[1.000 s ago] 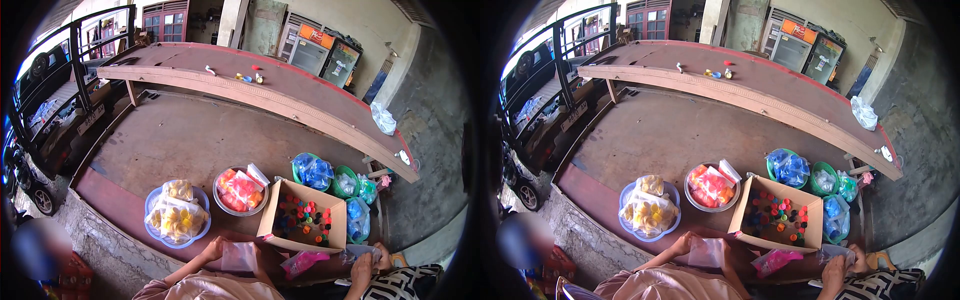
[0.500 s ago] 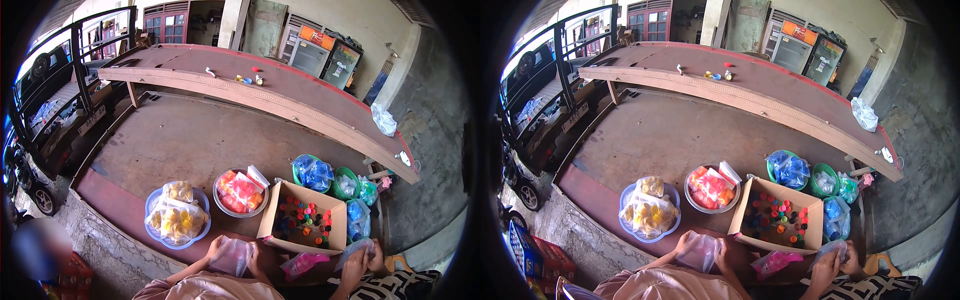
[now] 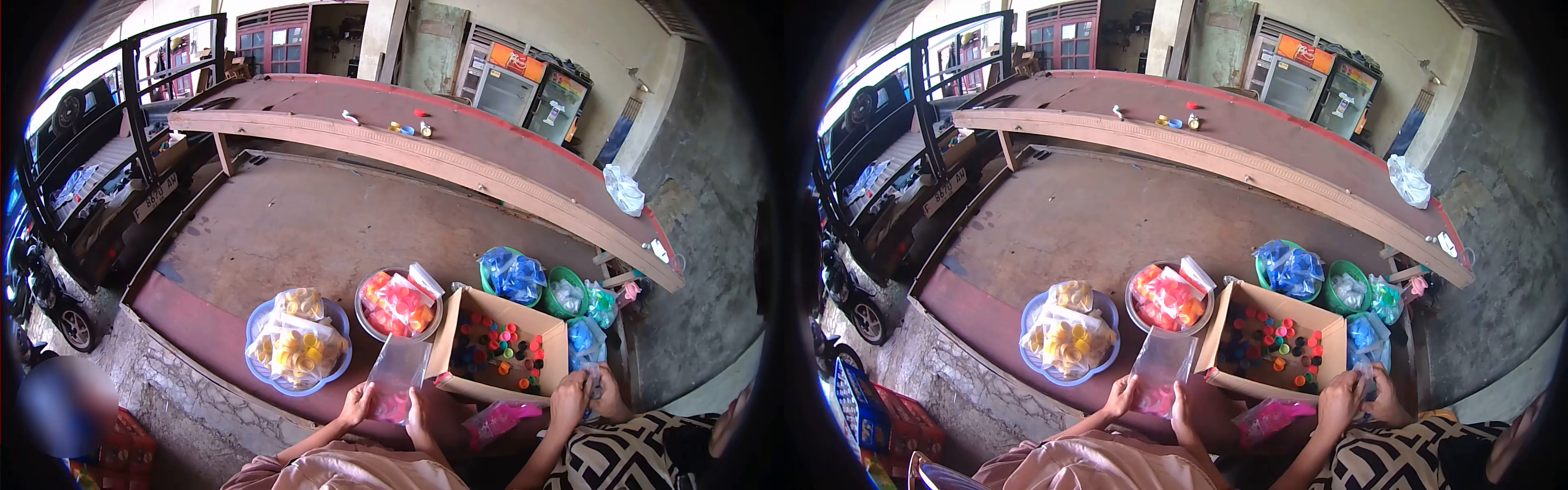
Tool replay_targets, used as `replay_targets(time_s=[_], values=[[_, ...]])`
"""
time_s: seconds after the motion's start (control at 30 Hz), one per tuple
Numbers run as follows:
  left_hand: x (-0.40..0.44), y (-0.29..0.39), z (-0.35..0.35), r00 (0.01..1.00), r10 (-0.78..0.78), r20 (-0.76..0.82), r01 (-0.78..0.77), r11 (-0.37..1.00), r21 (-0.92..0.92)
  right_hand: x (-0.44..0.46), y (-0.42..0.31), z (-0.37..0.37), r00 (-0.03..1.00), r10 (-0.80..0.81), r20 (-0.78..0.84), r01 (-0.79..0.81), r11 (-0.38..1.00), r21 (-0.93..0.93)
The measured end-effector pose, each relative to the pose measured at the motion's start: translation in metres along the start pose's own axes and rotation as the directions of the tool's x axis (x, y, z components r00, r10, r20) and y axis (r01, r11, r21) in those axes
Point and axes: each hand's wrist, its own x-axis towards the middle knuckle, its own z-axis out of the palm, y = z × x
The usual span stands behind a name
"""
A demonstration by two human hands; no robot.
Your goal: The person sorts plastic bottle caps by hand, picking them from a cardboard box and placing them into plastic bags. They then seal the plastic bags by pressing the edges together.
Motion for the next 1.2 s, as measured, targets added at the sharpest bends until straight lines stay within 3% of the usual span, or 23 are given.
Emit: replay_targets(time_s=[0.07,0.17,0.27,0.3,0.37,0.4,0.5,0.53,0.63,0.7,0.8,0.9,1.0,1.1,1.2], values=[[-0.004,0.002,-0.001,1.0,-0.021,-0.003,0.02,0.994,-0.107,-0.003,0.002,0.001,0.997,-0.077,0.003,0.077,0.989,-0.125],[-0.003,0.0,-0.005,0.996,-0.052,-0.067,0.051,0.999,-0.013,-0.008,-0.004,0.004,0.989,-0.143,0.032,0.146,0.969,-0.201],[-0.005,0.01,-0.011,0.98,-0.193,-0.047,0.196,0.978,0.077,0.0,0.009,-0.003,0.978,-0.204,0.049,0.21,0.953,-0.22],[-0.003,0.001,-0.016,0.997,-0.05,-0.056,0.063,0.963,0.263,0.005,0.017,-0.008,0.981,-0.184,0.066,0.195,0.952,-0.236],[0.006,-0.016,-0.025,0.973,0.229,0.012,-0.191,0.782,0.593,0.011,0.022,-0.017,0.984,-0.148,0.096,0.169,0.948,-0.271],[0.008,-0.017,-0.028,0.966,0.247,0.079,-0.228,0.665,0.711,0.009,0.018,-0.022,0.987,-0.126,0.098,0.155,0.9,-0.408],[0.006,-0.003,-0.018,0.949,0.314,0.001,-0.221,0.666,0.713,0.006,0.007,-0.022,0.981,-0.168,0.097,0.193,0.883,-0.428],[0.004,0.01,-0.015,0.979,0.205,0.0,-0.146,0.695,0.704,0.006,-0.001,-0.019,0.98,-0.18,0.089,0.2,0.902,-0.382],[0.016,0.012,-0.01,0.997,0.069,0.034,-0.075,0.974,0.215,0.001,-0.023,-0.008,0.971,-0.228,0.077,0.24,0.93,-0.277],[0.02,0.023,-0.004,0.983,0.182,0.036,-0.185,0.969,0.163,0.007,-0.028,-0.01,0.948,-0.301,0.099,0.317,0.911,-0.263],[0.028,0.052,0.006,0.953,0.304,0.017,-0.302,0.939,0.165,0.01,-0.047,0.001,0.929,-0.341,0.14,0.361,0.92,-0.153],[0.037,0.055,0.003,0.964,0.259,0.063,-0.266,0.92,0.288,0.006,-0.065,0.009,0.93,-0.298,0.215,0.323,0.942,-0.094],[0.035,0.072,0.013,0.951,0.309,-0.015,-0.295,0.921,0.253,0.009,-0.076,0.013,0.898,-0.369,0.238,0.402,0.909,-0.109],[0.04,0.058,0.007,0.964,0.265,0.024,-0.265,0.948,0.175,0.011,-0.082,0.014,0.863,-0.442,0.244,0.477,0.873,-0.102],[0.038,0.062,0.003,0.896,0.432,0.104,-0.442,0.843,0.307,0.024,-0.074,0.005,0.771,-0.55,0.321,0.592,0.805,-0.045]])
